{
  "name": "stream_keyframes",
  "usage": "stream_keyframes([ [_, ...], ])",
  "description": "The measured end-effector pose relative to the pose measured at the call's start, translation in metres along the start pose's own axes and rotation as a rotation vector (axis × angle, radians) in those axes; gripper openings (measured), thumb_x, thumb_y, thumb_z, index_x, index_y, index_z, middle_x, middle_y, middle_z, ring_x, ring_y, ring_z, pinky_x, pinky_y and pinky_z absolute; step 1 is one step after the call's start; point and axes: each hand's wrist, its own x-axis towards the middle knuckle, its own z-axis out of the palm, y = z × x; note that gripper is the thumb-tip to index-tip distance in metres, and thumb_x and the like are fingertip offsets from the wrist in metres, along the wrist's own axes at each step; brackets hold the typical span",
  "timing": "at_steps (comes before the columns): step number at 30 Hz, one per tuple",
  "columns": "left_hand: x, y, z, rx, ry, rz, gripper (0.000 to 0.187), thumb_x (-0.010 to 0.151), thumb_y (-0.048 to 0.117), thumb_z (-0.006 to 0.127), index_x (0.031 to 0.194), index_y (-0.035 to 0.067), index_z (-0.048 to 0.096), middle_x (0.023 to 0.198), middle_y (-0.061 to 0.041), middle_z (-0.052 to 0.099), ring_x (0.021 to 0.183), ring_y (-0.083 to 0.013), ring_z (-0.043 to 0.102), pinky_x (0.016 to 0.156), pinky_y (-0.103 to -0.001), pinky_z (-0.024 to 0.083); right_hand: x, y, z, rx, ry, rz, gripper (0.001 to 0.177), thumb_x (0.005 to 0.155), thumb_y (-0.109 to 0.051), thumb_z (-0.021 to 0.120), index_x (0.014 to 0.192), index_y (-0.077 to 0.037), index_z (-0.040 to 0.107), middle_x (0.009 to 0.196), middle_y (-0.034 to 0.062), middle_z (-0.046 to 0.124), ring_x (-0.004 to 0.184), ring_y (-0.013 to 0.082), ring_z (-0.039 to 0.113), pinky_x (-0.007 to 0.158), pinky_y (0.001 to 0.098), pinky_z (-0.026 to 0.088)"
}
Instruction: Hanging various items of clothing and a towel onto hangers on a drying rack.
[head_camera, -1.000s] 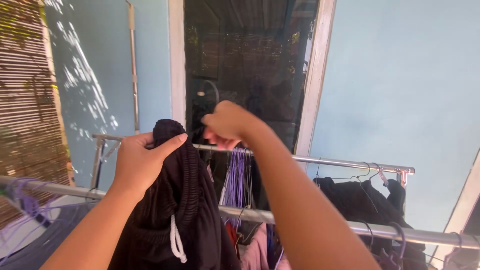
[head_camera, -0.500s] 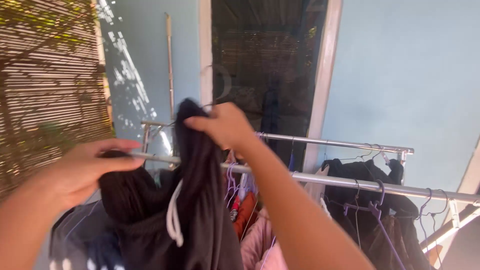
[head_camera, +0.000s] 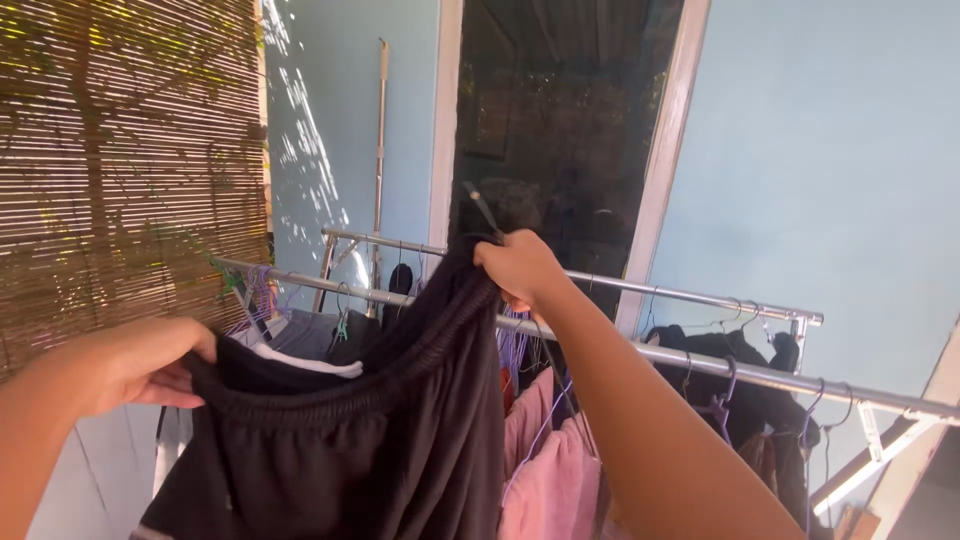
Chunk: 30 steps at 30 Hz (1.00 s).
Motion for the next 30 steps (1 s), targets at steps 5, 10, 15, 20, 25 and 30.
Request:
stream_keyframes([
  [5,-0.021,-0.021,-0.02,-0.11,0.006,-0.014,0.025,0.091,0.031,0.066,0.105,0.01,0.068,0.097,-0.01,0.069,0.086,-0.0249,0.065,0.086,-0.044,0.054,-0.039,0.013,-0.066,-0.23,0.188,0.005,0.031,0.083,-0.027,0.066,0.072,0.002,0.067,0.049,0.0073,0.05,0.037,0.0166,0.046,0.035,0.0333,0.035],
  [10,-0.067,-0.008,0.01,-0.644,-0.048,0.018,0.037,0.097,0.044,0.063,0.114,0.011,0.067,0.109,-0.008,0.068,0.095,-0.0259,0.063,0.089,-0.05,0.047,-0.043,0.045,-0.121,-0.185,0.228,0.054,0.034,0.082,-0.027,0.069,0.072,0.005,0.066,0.056,0.0069,0.056,0.041,0.0177,0.045,0.039,0.0359,0.032],
  [15,-0.133,0.0,0.056,-0.495,-0.283,0.068,0.054,0.089,0.04,0.066,0.131,0.005,0.065,0.125,-0.013,0.073,0.109,-0.0275,0.067,0.092,-0.05,0.052,-0.057,0.091,-0.167,-0.293,0.251,-0.002,0.033,0.082,-0.029,0.072,0.075,0.003,0.071,0.061,0.0093,0.061,0.052,0.0191,0.053,0.049,0.037,0.04],
  [20,-0.144,-0.006,0.103,0.21,-0.231,0.237,0.081,0.07,0.024,0.094,0.14,0.009,0.057,0.133,-0.012,0.071,0.119,-0.0249,0.065,0.099,-0.043,0.051,-0.081,0.131,-0.205,-0.641,0.238,-0.113,0.028,0.082,-0.031,0.075,0.088,-0.005,0.078,0.069,0.0124,0.068,0.068,0.0264,0.066,0.068,0.04,0.051],
  [25,-0.189,0.025,0.162,0.316,0.05,0.434,0.039,0.088,0.027,0.08,0.122,0.008,0.077,0.113,-0.011,0.077,0.105,-0.0232,0.073,0.096,-0.037,0.053,-0.125,0.103,-0.218,-0.39,-0.163,-0.272,0.023,0.079,-0.019,0.071,0.098,-0.01,0.081,0.073,0.0024,0.07,0.069,0.0162,0.061,0.068,0.0345,0.049],
  [30,-0.202,0.04,0.21,-0.271,-0.181,0.544,0.027,0.09,0.014,0.065,0.114,0.006,0.075,0.104,-0.009,0.077,0.097,-0.0194,0.07,0.089,-0.037,0.051,-0.147,0.085,-0.231,-0.215,-0.297,-0.124,0.019,0.083,-0.011,0.069,0.098,-0.003,0.079,0.066,-0.0026,0.058,0.057,0.0081,0.045,0.053,0.028,0.037],
])
